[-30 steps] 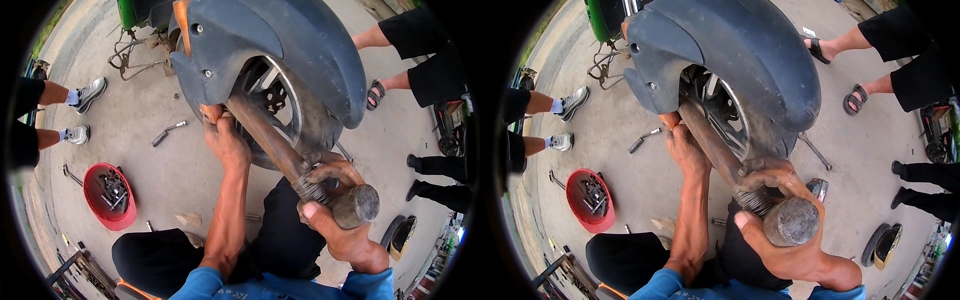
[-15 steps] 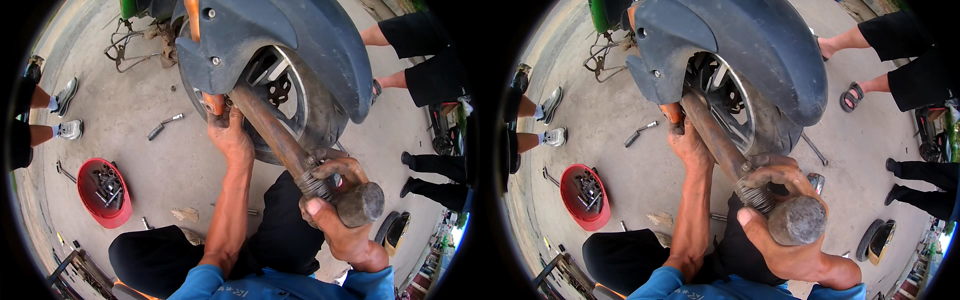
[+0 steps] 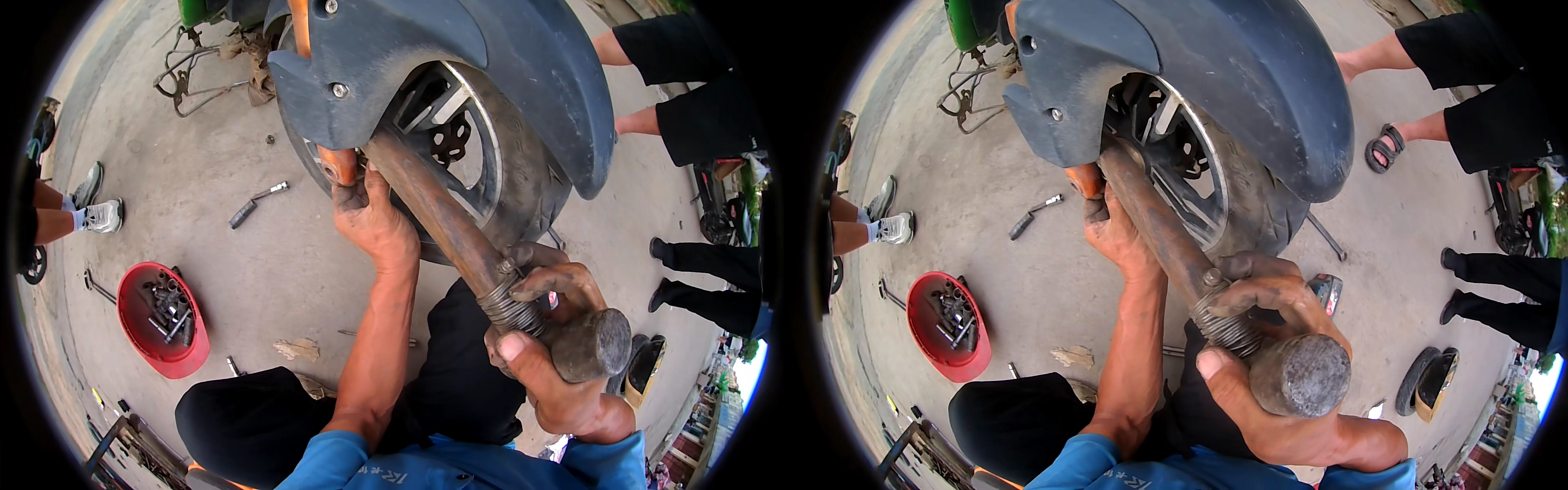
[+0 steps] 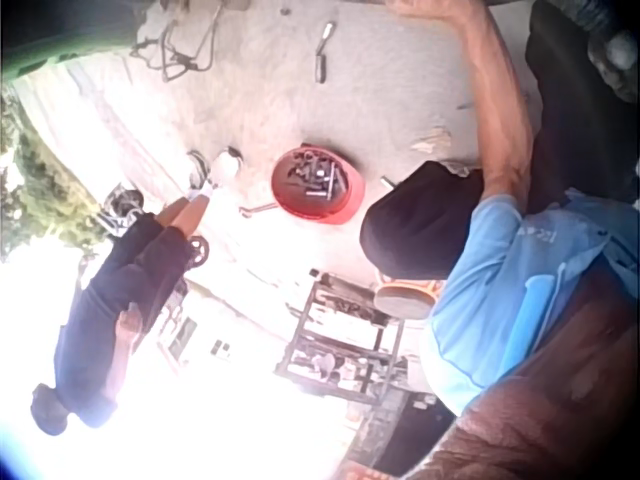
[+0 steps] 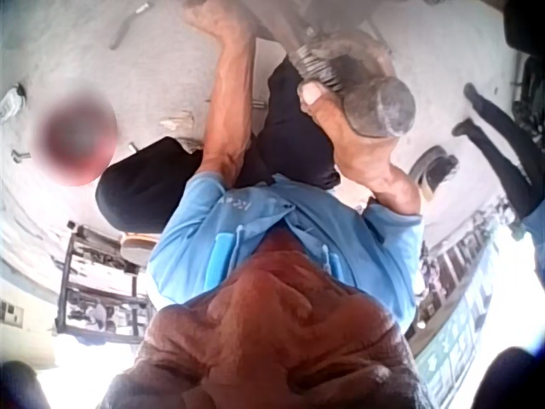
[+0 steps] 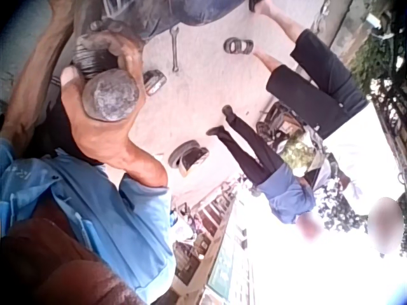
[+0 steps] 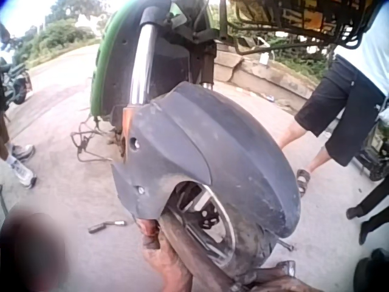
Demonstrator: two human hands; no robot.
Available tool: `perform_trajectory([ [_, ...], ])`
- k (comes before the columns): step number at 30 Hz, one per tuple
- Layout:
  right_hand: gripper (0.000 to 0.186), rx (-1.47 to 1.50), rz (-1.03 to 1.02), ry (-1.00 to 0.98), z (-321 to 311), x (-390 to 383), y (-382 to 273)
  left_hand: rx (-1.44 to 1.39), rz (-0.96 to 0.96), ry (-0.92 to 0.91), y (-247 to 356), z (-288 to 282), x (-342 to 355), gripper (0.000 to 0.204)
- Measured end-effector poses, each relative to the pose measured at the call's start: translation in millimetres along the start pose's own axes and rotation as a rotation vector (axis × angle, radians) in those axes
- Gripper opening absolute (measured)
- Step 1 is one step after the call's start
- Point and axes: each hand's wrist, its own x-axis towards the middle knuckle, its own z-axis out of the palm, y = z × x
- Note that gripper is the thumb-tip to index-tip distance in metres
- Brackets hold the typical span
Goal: The person repairs the front wheel assembly of a scooter by removing and reinstalling the axle and brake components using a hammer, impact driver, and wrenches.
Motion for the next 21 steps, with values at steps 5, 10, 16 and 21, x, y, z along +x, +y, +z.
perform_trajectory([
  [5,0.04,-0.012,-0.031,0.0,2,-1,3,0.058,-0.001,0.033,2,3,-3,0.038],
  [10,0.041,0.023,-0.004,0.019,8,-1,2,0.052,-0.013,0.022,6,-2,-1,0.04],
  [16,0.04,0.029,0.008,0.058,10,-3,1,0.01,0.046,0.007,-2,0,1,0.044],
  [21,0.04,0.048,0.011,0.083,13,-3,-1,-0.037,0.016,-0.009,-4,-1,-1,0.043],
])
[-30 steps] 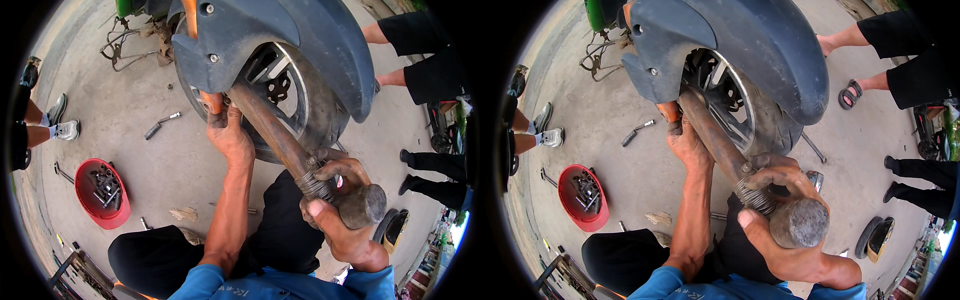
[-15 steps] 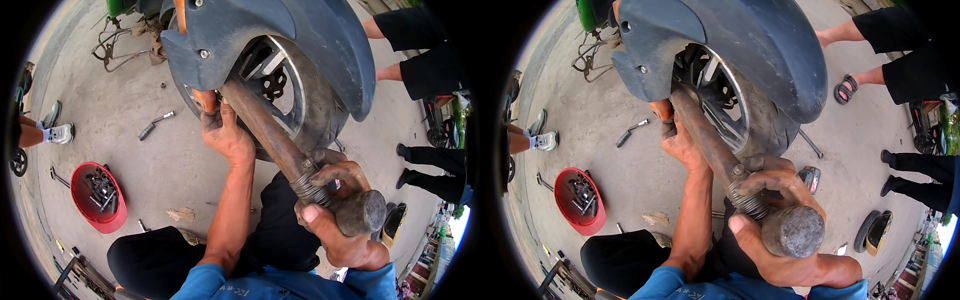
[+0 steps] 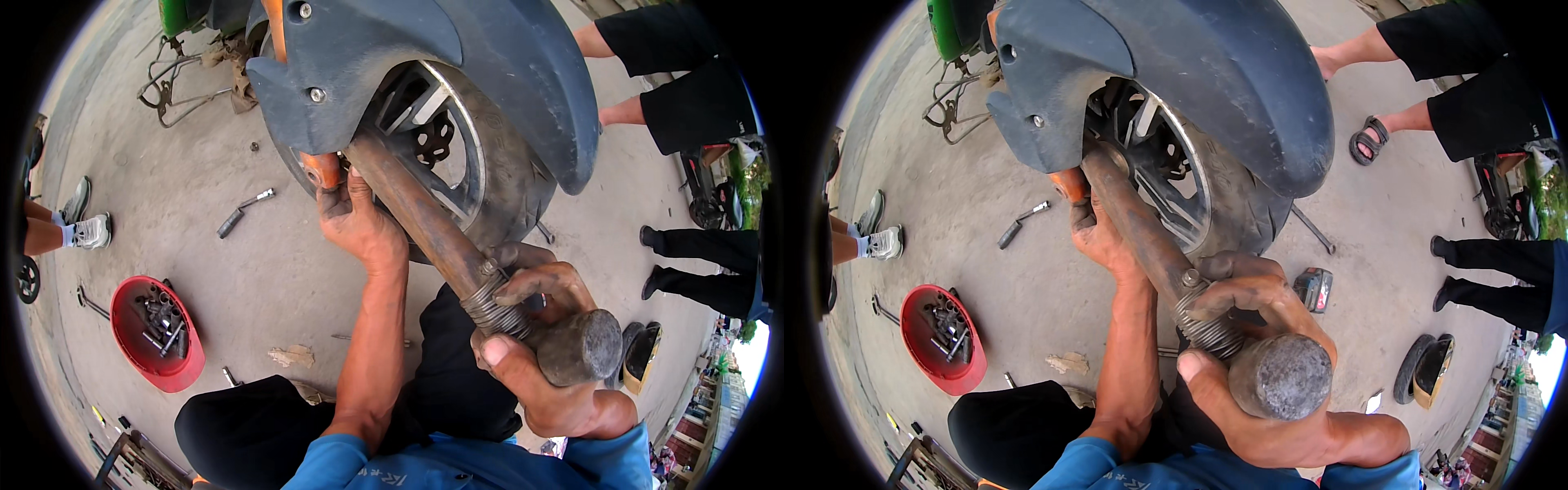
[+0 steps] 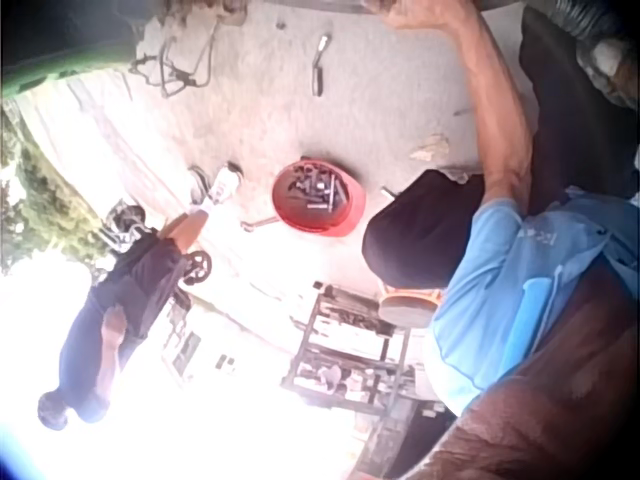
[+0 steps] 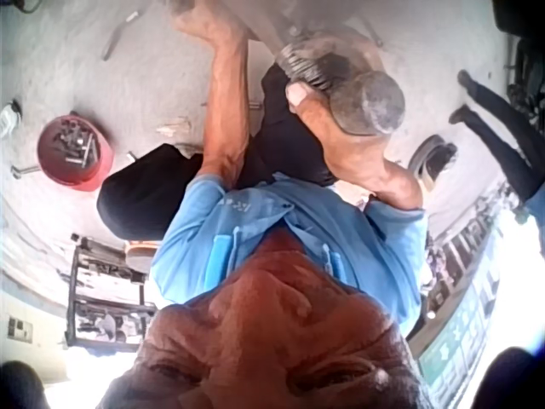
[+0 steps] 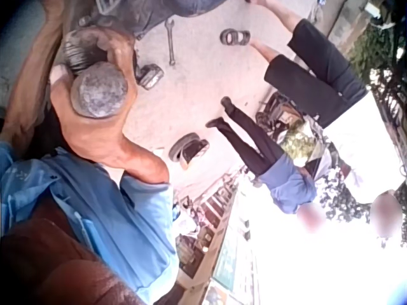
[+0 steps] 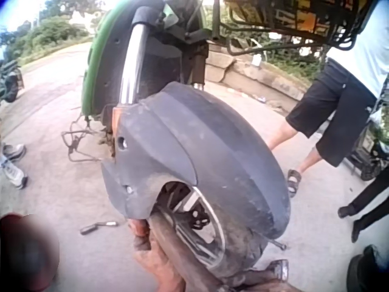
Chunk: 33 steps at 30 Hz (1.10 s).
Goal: The person repairs the front wheel assembly of a scooter by removing and reinstalling the axle and brake components using a hammer, impact driver, and wrenches.
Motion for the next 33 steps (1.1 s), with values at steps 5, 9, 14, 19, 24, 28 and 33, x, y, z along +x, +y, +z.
perform_trajectory([
  [5,0.04,0.008,-0.001,0.011,3,-1,-1,0.048,-0.032,0.039,5,2,-2,0.041],
  [9,0.04,0.014,0.0,0.021,5,-2,-2,0.109,-0.044,0.051,9,4,-4,0.037],
  [14,0.041,-0.04,-0.039,0.01,8,-3,-4,0.135,-0.01,0.041,10,3,-2,0.033],
  [19,0.043,-0.183,-0.051,-0.106,3,0,-7,0.189,-0.002,0.006,17,2,0,0.031],
  [24,0.045,-0.144,-0.031,-0.093,2,-1,-8,0.167,-0.024,-0.029,14,2,3,0.029],
  [28,0.047,-0.132,-0.011,-0.077,3,-1,-8,0.097,-0.007,-0.073,16,5,2,0.031],
  [33,0.049,-0.131,-0.018,-0.085,3,1,-6,0.12,-0.066,-0.105,22,-2,3,0.032],
])
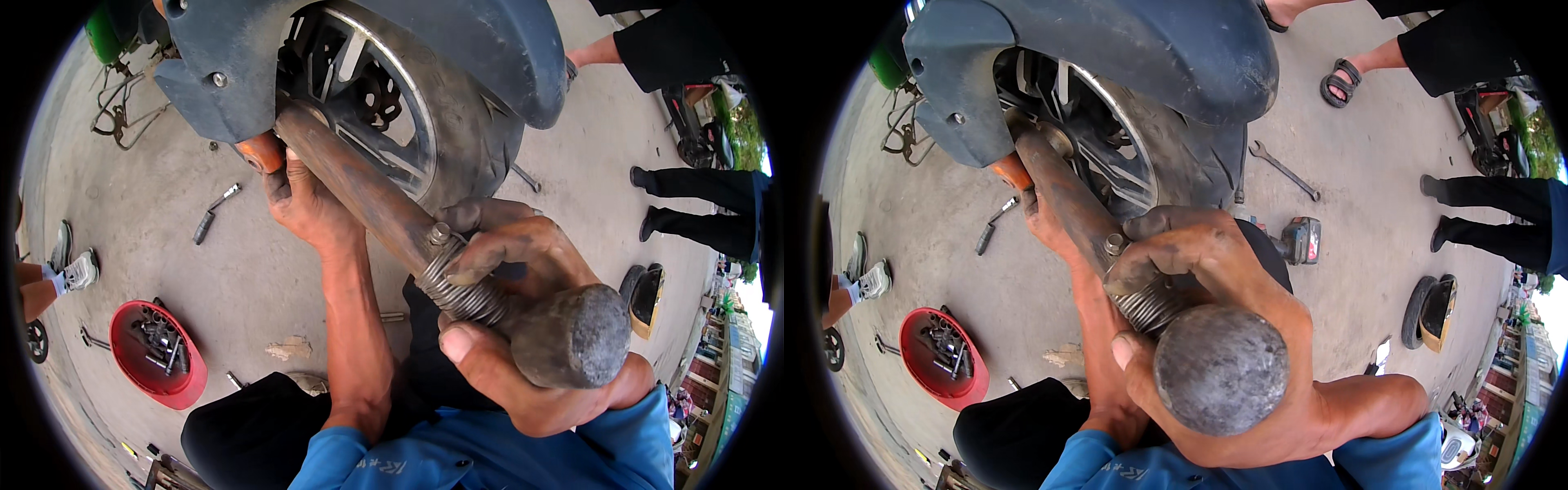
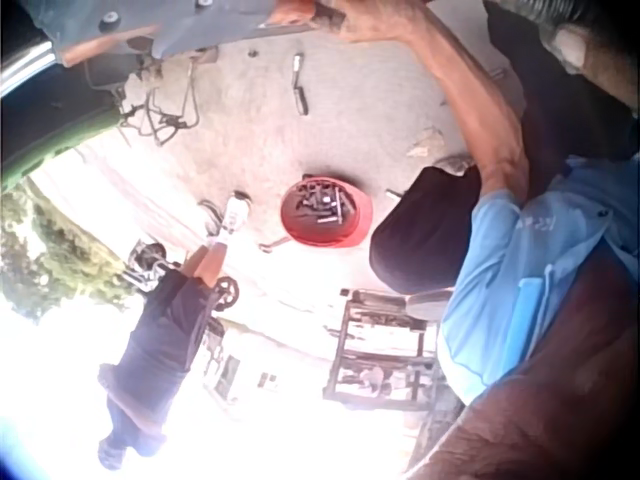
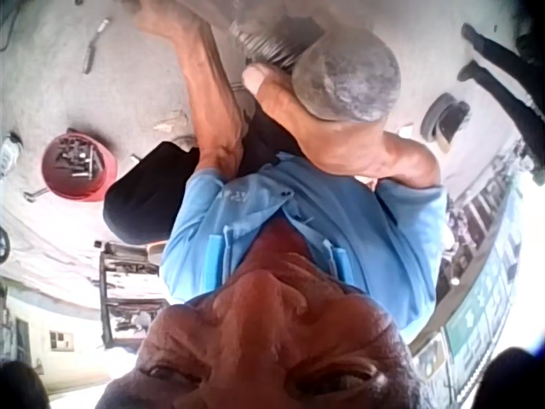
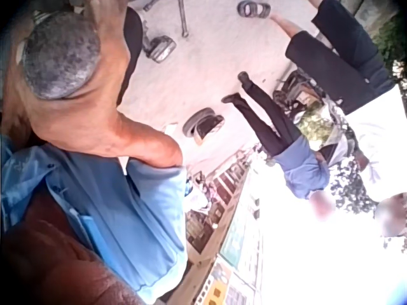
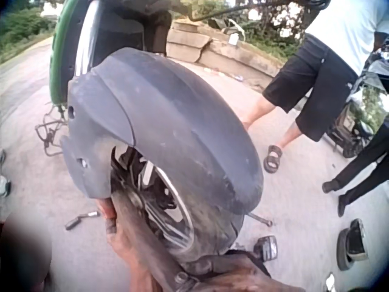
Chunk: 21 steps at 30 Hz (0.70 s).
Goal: The person repairs the front wheel assembly of a scooter by removing and reinstalling the axle and brake components using a hammer, impact driver, and wrenches.
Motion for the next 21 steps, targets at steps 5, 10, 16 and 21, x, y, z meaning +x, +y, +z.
perform_trajectory([
  [5,0.049,-0.021,-0.023,0.001,-1,-1,-4,-0.018,-0.058,-0.009,-6,-11,2,0.025],
  [10,0.049,-0.02,0.001,-0.007,0,0,-6,-0.013,-0.074,0.053,-7,-11,5,0.015],
  [16,0.047,0.0,0.052,-0.011,2,-2,-12,0.123,-0.027,0.036,0,-6,2,0.024],
  [21,0.046,-0.05,0.058,0.007,5,-4,-16,0.449,0.188,0.046,0,0,0,0.029],
])
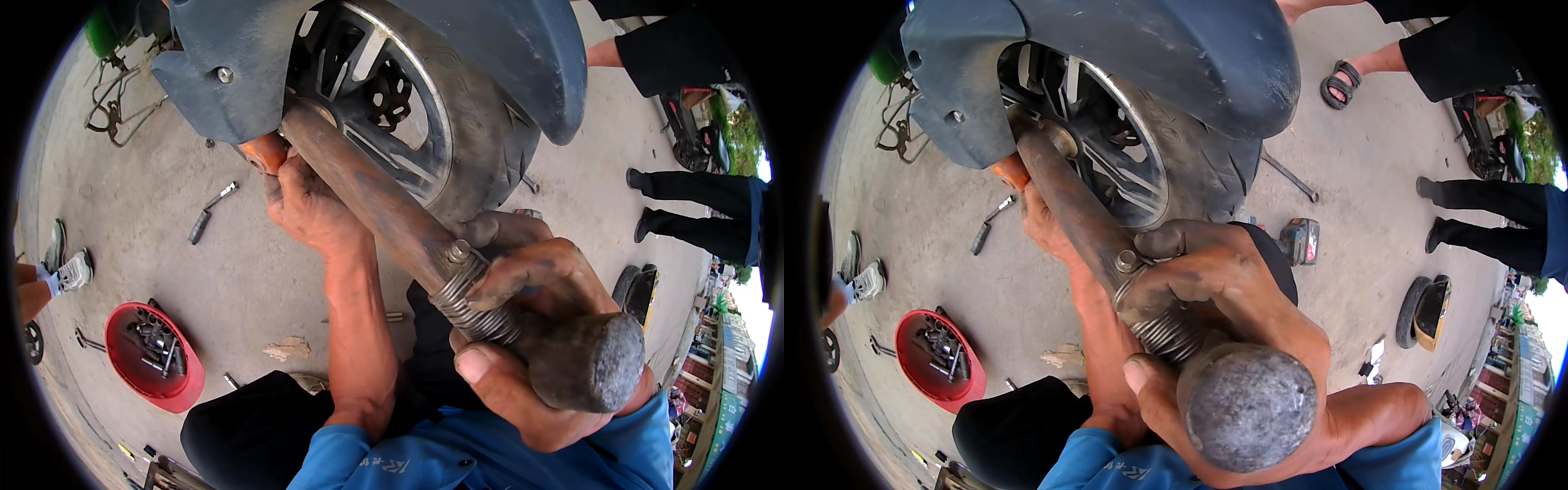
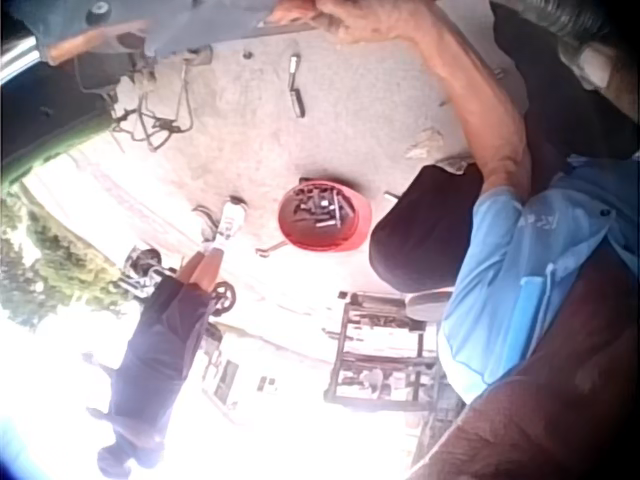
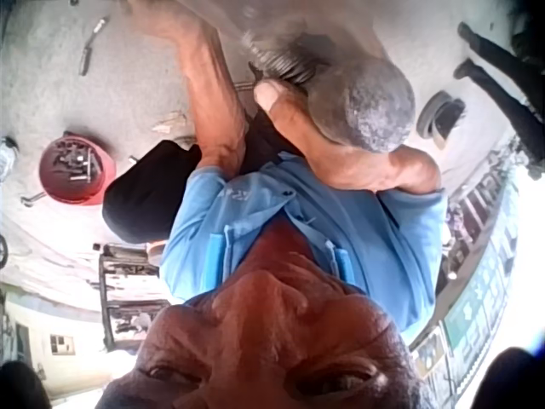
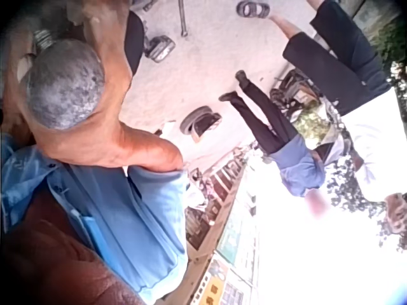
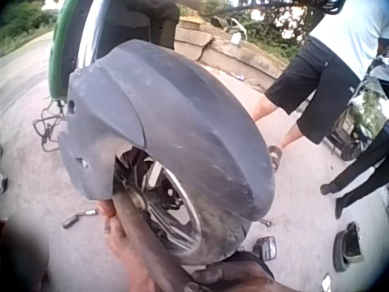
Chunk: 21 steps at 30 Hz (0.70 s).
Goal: The person repairs the front wheel assembly of a scooter by removing and reinstalling the axle and brake components using a hammer, impact driver, and wrenches.
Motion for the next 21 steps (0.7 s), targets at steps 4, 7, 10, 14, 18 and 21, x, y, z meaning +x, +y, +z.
perform_trajectory([
  [4,0.045,0.247,0.04,0.07,6,3,-4,-0.112,-0.067,0.008,4,1,1,0.029],
  [7,0.046,0.155,-0.047,0.004,0,-5,20,-0.013,0.006,0.016,-2,3,0,0.03],
  [10,0.047,0.122,0.014,-0.008,1,-8,17,-0.01,0.126,0.044,-23,-1,6,0.024],
  [14,0.046,0.231,0.015,-0.003,5,-2,1,0.017,0.235,0.005,-15,2,0,0.024],
  [18,0.045,0.123,0.106,0.052,5,-5,-4,-0.449,-0.233,0.205,5,19,-11,0.027],
  [21,0.045,0.091,0.121,-0.017,1,-5,-3,-0.37,-0.138,0.218,-5,15,-15,0.028],
])
